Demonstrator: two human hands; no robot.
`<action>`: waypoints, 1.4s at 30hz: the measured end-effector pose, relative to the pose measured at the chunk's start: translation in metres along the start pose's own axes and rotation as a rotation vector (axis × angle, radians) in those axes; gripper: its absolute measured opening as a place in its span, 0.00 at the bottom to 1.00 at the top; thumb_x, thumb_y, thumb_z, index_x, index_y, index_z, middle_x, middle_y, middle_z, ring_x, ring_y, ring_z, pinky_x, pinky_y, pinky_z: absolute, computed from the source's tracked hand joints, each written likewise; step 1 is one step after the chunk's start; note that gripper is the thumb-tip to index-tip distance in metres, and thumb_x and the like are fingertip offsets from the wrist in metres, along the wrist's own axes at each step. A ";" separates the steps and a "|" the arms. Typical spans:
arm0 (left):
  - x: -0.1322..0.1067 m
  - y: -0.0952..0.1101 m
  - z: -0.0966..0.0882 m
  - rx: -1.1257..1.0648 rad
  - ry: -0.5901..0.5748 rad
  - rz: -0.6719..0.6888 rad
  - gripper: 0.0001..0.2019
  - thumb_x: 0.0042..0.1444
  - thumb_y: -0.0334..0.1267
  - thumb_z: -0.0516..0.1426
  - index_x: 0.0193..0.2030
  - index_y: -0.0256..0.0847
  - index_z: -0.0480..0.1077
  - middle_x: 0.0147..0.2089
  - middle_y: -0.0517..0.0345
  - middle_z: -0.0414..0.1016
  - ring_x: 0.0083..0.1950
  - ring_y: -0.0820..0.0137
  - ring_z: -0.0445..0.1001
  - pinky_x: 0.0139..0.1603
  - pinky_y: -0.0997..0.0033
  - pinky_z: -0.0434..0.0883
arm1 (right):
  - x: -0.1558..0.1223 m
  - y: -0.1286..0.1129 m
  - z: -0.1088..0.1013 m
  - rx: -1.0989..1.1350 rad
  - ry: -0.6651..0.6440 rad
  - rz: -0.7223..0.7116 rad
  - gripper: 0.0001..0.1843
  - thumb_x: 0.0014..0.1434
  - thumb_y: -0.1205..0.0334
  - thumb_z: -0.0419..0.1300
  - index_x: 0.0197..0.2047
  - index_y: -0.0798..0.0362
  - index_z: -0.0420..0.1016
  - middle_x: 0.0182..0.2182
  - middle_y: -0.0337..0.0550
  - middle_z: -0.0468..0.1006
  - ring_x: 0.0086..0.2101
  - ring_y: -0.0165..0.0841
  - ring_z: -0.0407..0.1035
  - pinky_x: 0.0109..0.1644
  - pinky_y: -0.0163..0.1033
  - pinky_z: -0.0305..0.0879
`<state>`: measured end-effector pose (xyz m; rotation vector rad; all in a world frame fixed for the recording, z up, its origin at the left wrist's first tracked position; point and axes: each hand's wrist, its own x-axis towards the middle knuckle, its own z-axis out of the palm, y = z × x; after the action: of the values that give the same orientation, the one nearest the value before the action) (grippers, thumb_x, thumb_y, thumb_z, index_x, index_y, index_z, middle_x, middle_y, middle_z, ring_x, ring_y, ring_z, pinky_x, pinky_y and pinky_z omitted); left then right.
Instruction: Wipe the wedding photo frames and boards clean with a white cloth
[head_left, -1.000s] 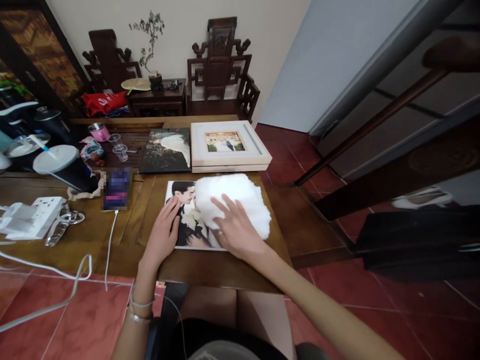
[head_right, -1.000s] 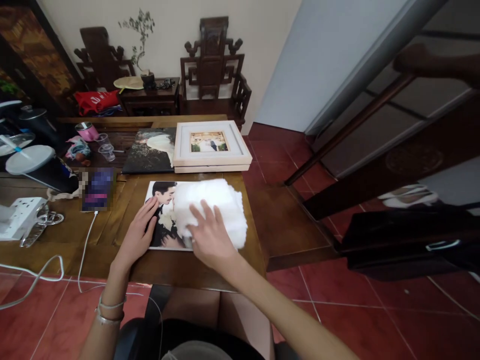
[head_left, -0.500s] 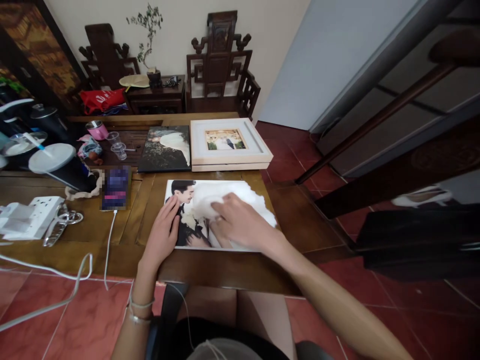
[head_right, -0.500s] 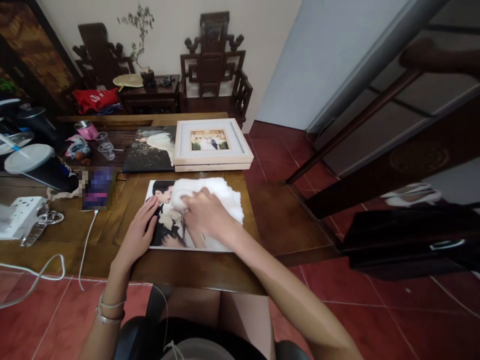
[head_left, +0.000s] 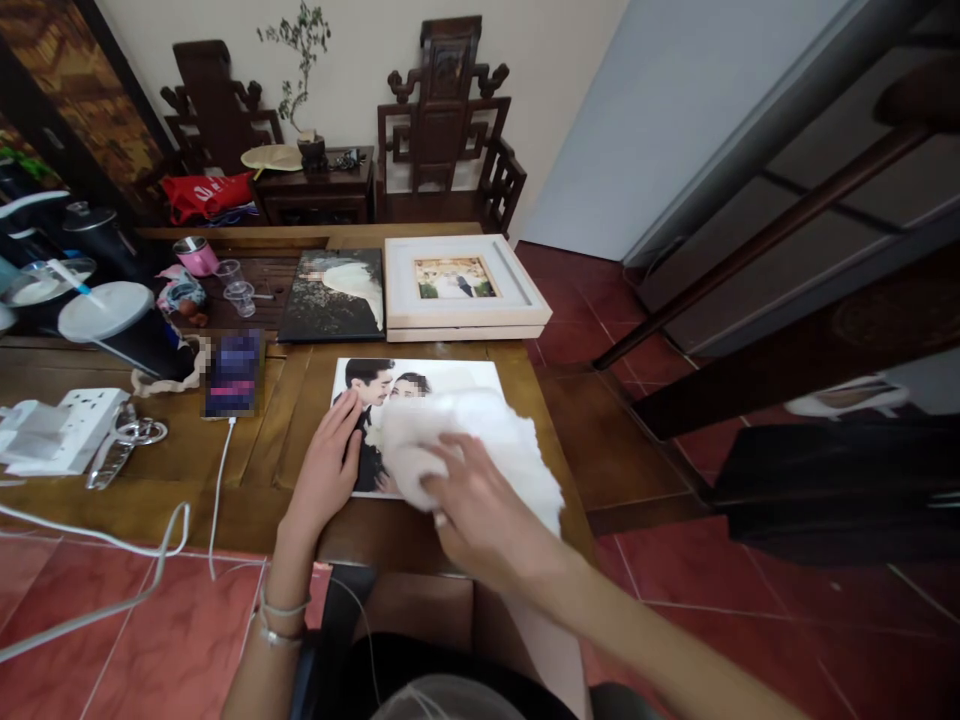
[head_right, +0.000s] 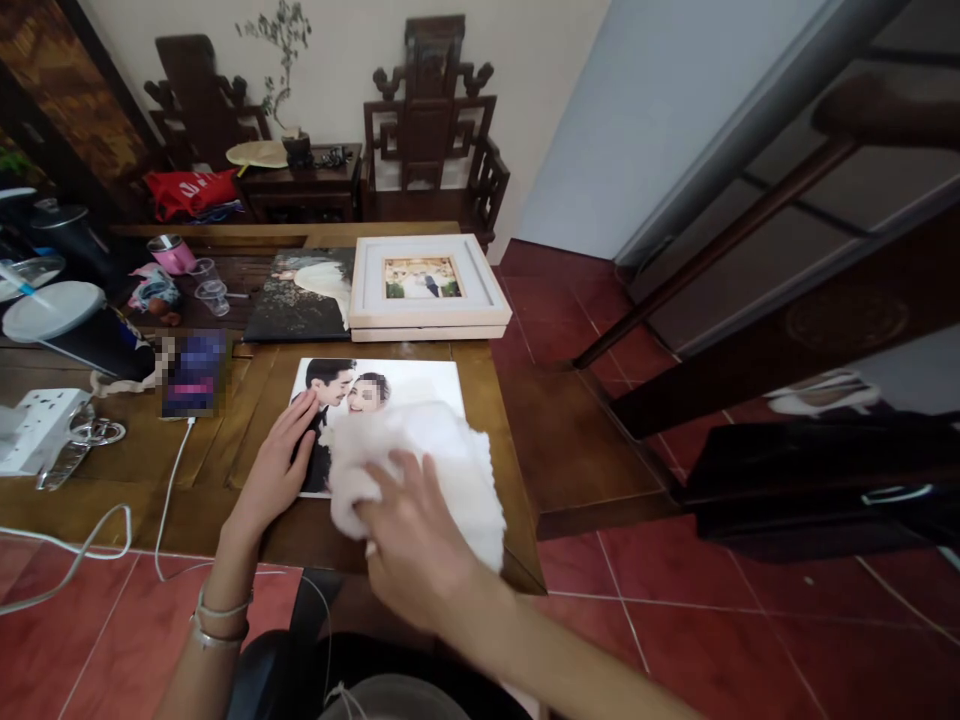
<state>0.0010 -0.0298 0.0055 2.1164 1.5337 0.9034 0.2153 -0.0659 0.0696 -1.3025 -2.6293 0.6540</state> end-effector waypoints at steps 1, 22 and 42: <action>0.000 0.000 0.000 0.000 0.002 0.000 0.23 0.66 0.36 0.44 0.67 0.45 0.55 0.70 0.52 0.55 0.71 0.64 0.50 0.70 0.51 0.51 | -0.015 -0.006 0.003 0.028 -0.011 -0.022 0.17 0.44 0.75 0.54 0.37 0.51 0.75 0.55 0.49 0.68 0.59 0.52 0.51 0.61 0.61 0.52; -0.001 -0.004 0.002 0.000 0.027 0.042 0.22 0.67 0.35 0.44 0.67 0.42 0.55 0.70 0.50 0.54 0.71 0.66 0.50 0.70 0.52 0.52 | 0.093 0.017 -0.027 -0.104 0.014 0.149 0.14 0.55 0.71 0.51 0.42 0.56 0.73 0.44 0.56 0.73 0.50 0.51 0.59 0.51 0.55 0.58; -0.001 -0.002 0.002 -0.042 0.038 0.018 0.22 0.67 0.38 0.44 0.67 0.41 0.57 0.70 0.50 0.56 0.71 0.66 0.52 0.70 0.53 0.51 | 0.068 0.009 -0.033 -0.137 0.064 0.159 0.16 0.55 0.74 0.48 0.41 0.57 0.73 0.40 0.56 0.73 0.48 0.49 0.60 0.52 0.56 0.61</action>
<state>0.0008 -0.0301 0.0029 2.0985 1.5030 0.9782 0.1900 0.0028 0.0906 -1.5562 -2.5780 0.4497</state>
